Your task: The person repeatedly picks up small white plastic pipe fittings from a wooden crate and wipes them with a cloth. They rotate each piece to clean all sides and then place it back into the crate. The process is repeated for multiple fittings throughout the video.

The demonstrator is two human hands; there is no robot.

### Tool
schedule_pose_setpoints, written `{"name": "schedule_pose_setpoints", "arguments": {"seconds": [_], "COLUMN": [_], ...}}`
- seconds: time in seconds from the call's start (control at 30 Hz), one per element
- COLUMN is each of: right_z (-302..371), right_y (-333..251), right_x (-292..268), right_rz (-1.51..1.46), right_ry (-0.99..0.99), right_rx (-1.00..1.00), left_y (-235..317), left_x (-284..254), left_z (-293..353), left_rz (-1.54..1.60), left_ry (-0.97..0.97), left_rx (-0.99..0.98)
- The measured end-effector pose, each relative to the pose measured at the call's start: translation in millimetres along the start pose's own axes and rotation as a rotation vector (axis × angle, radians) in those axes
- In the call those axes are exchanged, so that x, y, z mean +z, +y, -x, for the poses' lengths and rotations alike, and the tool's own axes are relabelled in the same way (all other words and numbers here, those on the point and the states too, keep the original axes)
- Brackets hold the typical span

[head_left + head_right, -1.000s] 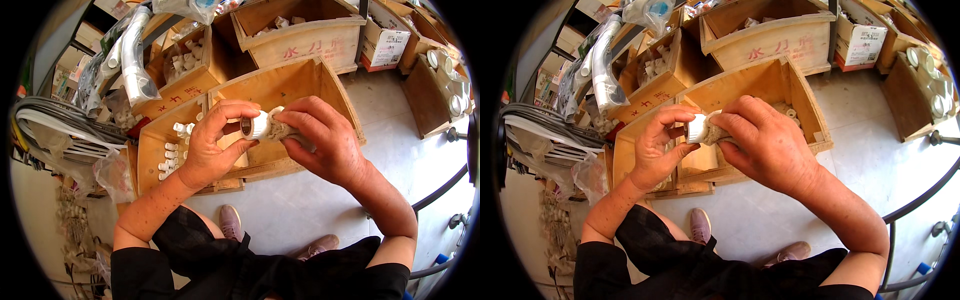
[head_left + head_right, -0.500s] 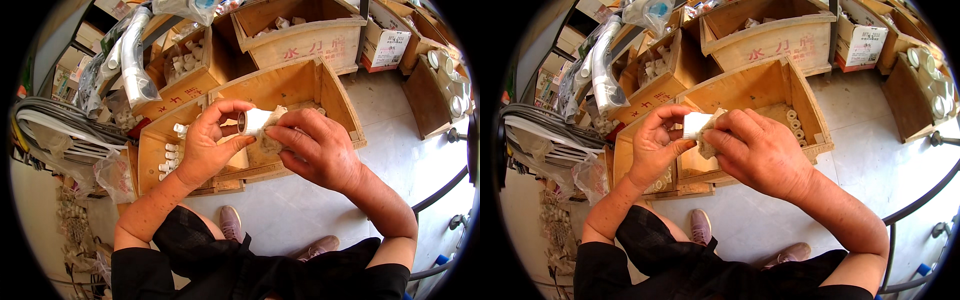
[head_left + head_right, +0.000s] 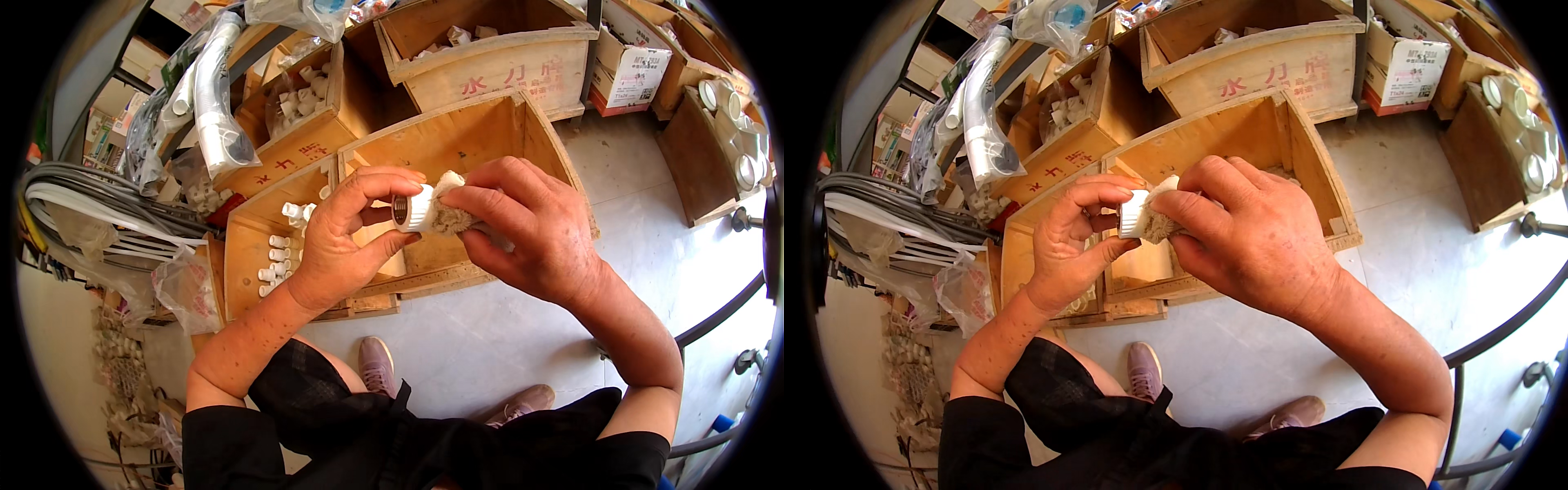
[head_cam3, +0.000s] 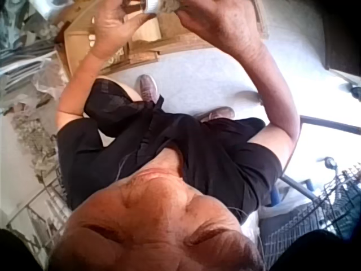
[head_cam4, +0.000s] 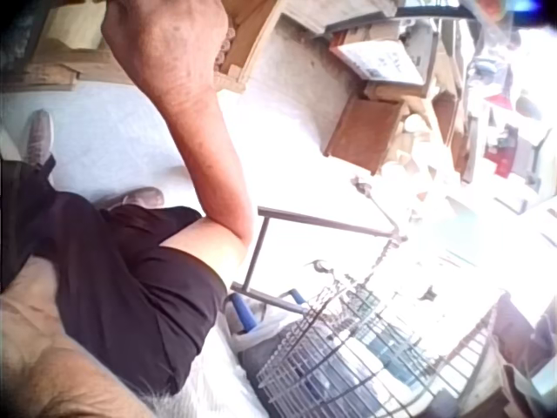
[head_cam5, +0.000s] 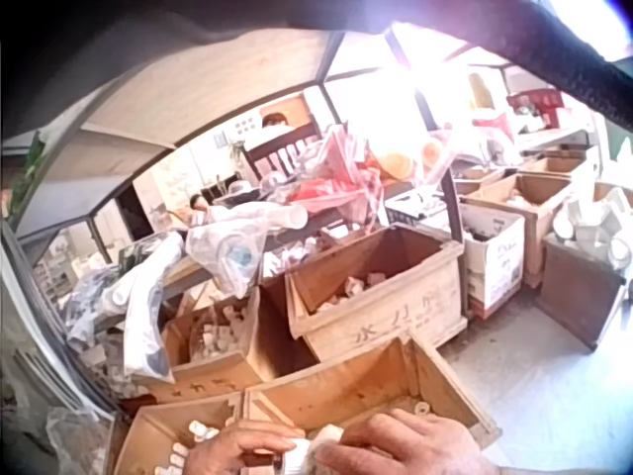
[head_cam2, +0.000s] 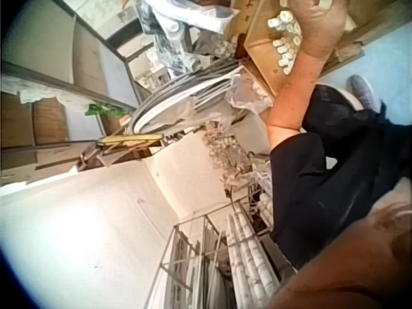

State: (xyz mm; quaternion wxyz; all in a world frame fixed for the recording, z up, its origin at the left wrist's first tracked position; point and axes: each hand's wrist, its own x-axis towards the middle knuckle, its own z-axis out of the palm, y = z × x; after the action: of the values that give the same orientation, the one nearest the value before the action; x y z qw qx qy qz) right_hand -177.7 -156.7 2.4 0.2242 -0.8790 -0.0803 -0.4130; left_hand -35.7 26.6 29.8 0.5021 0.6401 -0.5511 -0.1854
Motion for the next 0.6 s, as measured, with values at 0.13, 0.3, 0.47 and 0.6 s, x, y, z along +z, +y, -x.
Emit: {"name": "schedule_pose_setpoints", "arguments": {"seconds": [0.13, 0.3, 0.47, 0.6], "right_z": [3, 10, 4, 0], "right_y": [3, 19, 11, -1], "right_x": [2, -6, -13, -6], "right_rz": [-0.025, 0.131, 0.070, 0.001], "right_ry": [-0.002, -0.114, -0.047, -0.071], "right_rx": [0.020, 0.018, 0.112, 0.038], "left_y": [-2, -12, -7, -7], "left_x": [2, -2, -3, 1], "left_z": [1, -2, 0, -2], "left_rz": [0.045, 0.083, 0.040, -0.010], "left_ry": [0.020, 0.043, 0.031, 0.007], "left_rx": [-0.005, -0.010, -0.013, 0.021]}}
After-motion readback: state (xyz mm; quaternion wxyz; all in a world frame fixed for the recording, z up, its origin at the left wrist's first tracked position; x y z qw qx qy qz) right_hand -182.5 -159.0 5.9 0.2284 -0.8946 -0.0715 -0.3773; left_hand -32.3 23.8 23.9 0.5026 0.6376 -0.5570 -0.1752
